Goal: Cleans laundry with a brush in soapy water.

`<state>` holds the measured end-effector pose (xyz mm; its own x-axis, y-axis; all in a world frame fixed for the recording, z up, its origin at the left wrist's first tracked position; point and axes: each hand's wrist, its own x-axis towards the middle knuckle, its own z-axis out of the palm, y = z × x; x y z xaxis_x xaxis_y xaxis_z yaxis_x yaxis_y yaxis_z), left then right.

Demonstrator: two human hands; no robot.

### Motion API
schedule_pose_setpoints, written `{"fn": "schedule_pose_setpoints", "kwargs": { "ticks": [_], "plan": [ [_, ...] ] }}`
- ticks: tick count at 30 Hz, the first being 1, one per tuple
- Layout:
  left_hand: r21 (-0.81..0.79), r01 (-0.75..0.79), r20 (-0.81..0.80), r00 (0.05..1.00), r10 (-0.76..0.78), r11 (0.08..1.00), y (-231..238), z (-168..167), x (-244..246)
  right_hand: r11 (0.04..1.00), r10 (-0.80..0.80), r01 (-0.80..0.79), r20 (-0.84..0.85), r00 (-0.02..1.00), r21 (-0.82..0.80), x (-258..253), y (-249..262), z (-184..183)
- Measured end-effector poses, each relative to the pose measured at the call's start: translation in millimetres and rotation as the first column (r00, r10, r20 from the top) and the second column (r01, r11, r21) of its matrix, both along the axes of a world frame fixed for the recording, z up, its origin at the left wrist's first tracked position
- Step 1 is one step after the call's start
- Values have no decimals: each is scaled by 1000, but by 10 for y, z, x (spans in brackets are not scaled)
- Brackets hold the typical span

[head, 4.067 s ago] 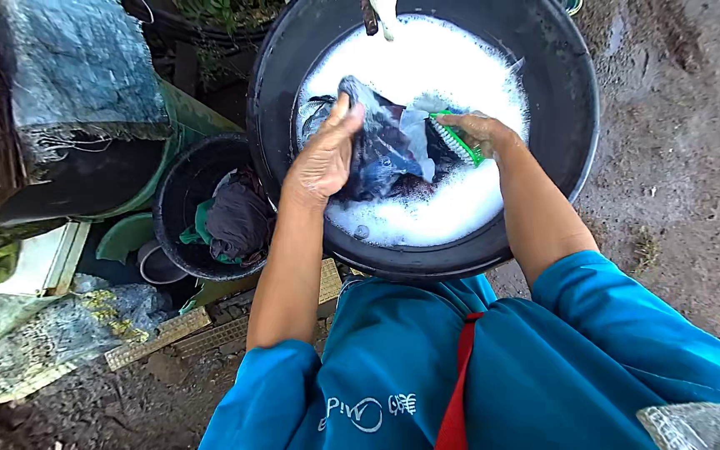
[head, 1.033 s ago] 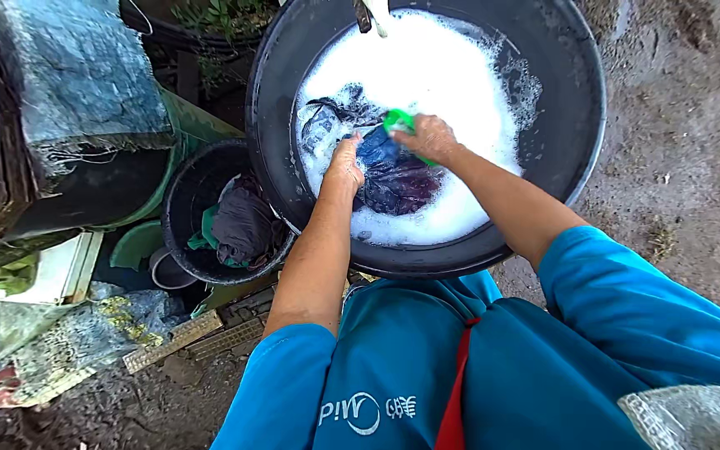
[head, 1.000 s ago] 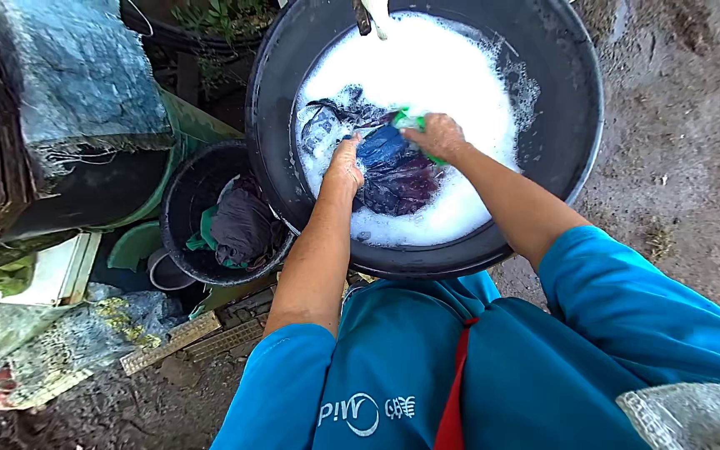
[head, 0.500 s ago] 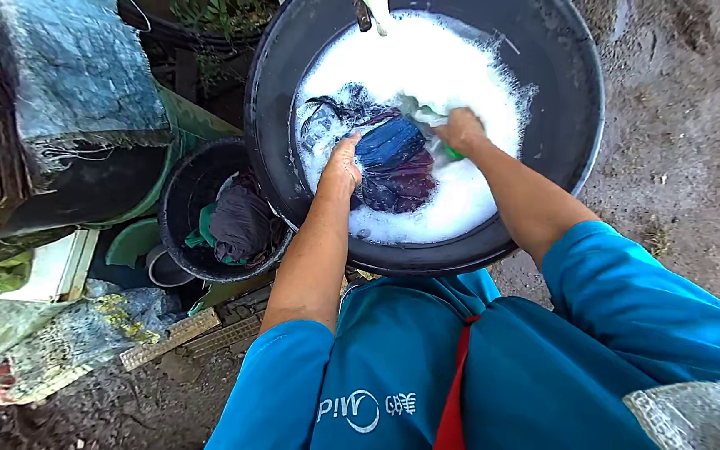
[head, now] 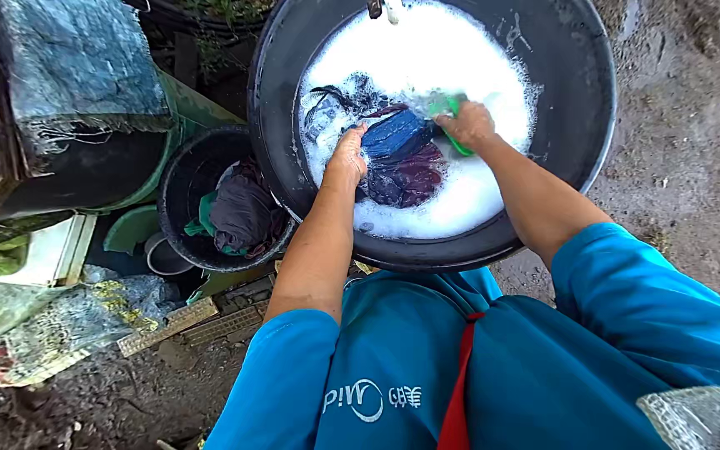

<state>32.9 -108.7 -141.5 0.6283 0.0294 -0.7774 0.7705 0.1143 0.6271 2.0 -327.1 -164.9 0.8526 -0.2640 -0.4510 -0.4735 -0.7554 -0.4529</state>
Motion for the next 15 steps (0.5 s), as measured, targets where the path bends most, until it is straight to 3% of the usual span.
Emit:
{"fn": "schedule_pose_setpoints", "kwargs": {
  "ticks": [2, 4, 6, 7, 13, 15],
  "plan": [
    [-17, -4, -12, 1000, 3, 1000, 5, -12, 17, 998, 25, -28, 54, 998, 51, 12, 165, 166],
    [-15, -9, -25, 1000, 8, 1000, 6, -7, 24, 974, 189, -202, 123, 974, 105, 6, 504, 305],
    [21, -17, -29, 999, 18, 1000, 15, -7, 6, 917, 371, -388, 166, 914, 88, -31, 708, 174],
    [27, -5, -25, 1000, 6, 1000, 22, -10, 3, 911, 390, -405, 153, 908, 83, -28, 683, 75],
    [30, -3, -38, 999, 4, 1000, -14, 0, 22, 1000, 10, -10, -20, 1000, -17, 3, 14, 9],
    [30, 3, -42, 999, -2, 1000, -9, 12, 15, 1000, 1, -1, 23, 1000, 2, 10, 132, 138]
  ]
}}
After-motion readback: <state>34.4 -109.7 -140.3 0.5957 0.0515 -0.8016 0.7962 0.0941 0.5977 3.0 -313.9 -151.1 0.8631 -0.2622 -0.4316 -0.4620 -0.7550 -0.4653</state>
